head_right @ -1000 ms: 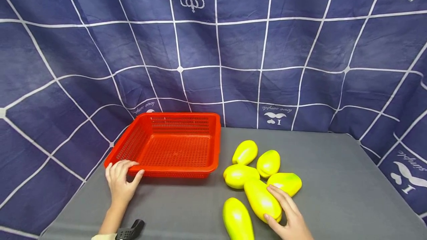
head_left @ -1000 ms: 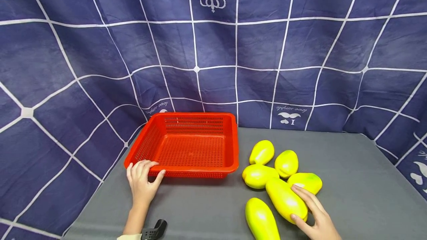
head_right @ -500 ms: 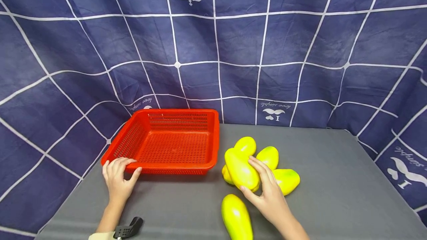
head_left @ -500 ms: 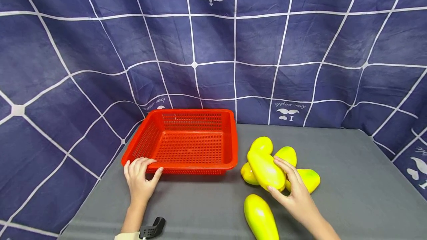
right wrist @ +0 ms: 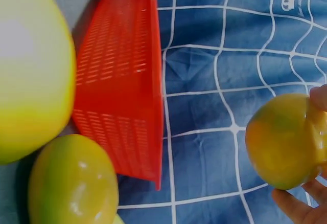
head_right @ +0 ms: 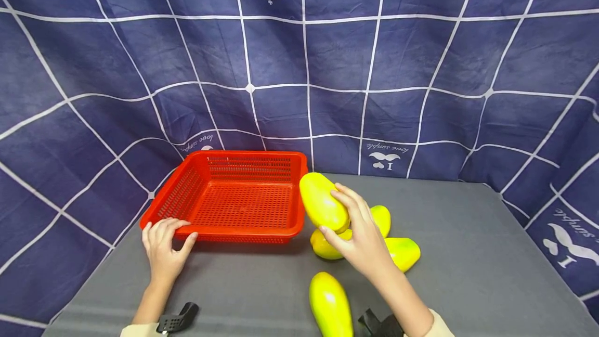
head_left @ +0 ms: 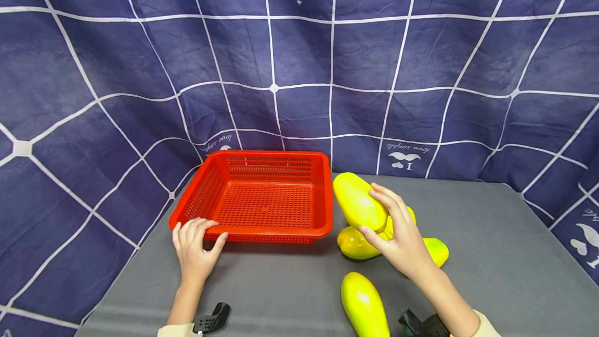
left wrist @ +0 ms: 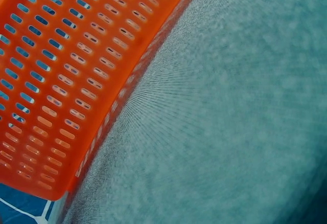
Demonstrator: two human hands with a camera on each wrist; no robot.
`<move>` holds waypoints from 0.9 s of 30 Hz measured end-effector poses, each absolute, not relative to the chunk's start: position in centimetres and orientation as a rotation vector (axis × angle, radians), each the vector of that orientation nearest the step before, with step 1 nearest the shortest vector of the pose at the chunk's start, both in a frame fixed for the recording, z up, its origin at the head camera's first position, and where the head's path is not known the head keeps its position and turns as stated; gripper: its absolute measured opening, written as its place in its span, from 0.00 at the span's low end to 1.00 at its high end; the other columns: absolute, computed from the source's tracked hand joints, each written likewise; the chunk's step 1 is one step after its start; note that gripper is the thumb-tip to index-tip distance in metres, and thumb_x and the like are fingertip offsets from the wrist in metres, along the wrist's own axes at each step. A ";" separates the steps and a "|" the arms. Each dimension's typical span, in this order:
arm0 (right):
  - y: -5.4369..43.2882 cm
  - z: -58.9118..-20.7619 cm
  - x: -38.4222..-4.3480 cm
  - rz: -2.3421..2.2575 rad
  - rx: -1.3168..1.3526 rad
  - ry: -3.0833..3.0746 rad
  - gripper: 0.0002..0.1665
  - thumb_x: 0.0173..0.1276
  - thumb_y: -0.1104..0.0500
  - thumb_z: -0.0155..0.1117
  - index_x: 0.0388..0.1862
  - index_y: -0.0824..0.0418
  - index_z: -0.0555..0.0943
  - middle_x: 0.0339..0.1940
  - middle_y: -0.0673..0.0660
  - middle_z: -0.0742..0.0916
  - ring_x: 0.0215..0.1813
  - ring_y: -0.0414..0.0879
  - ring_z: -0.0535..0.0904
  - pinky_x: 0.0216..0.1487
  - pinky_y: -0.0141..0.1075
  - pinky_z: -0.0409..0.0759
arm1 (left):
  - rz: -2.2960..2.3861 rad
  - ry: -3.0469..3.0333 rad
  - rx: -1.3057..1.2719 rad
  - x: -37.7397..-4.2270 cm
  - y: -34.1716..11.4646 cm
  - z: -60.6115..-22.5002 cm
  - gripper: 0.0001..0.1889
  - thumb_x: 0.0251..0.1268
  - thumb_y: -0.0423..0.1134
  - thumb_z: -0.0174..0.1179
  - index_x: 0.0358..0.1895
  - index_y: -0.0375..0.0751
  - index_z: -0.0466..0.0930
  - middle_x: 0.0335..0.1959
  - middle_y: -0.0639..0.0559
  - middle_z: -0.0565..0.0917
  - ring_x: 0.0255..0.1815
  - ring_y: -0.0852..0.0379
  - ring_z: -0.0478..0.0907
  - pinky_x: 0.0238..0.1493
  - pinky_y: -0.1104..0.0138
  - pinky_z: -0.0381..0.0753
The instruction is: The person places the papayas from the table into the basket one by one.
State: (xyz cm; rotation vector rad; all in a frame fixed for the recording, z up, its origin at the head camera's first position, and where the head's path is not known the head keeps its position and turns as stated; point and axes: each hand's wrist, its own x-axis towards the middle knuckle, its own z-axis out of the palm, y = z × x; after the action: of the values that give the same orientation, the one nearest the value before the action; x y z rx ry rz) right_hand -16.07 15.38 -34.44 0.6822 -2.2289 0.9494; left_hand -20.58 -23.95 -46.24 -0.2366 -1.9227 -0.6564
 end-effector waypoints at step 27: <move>13.3 -34.7 -17.6 0.932 0.632 -2.330 0.36 0.49 0.59 0.71 0.59 0.52 0.69 0.61 0.53 0.71 0.60 0.47 0.68 0.53 0.41 0.73 | -0.661 -1.920 -0.241 -20.3 -23.8 -46.2 0.27 0.56 0.64 0.50 0.31 0.40 0.80 0.34 0.42 0.79 0.45 0.43 0.69 0.63 0.46 0.48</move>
State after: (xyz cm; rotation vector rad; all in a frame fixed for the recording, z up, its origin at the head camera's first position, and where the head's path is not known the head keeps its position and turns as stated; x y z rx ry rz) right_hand -17.64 13.35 -34.73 0.6321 -2.3304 0.9323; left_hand -20.26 -23.77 -46.19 -0.2414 -1.9196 -0.6614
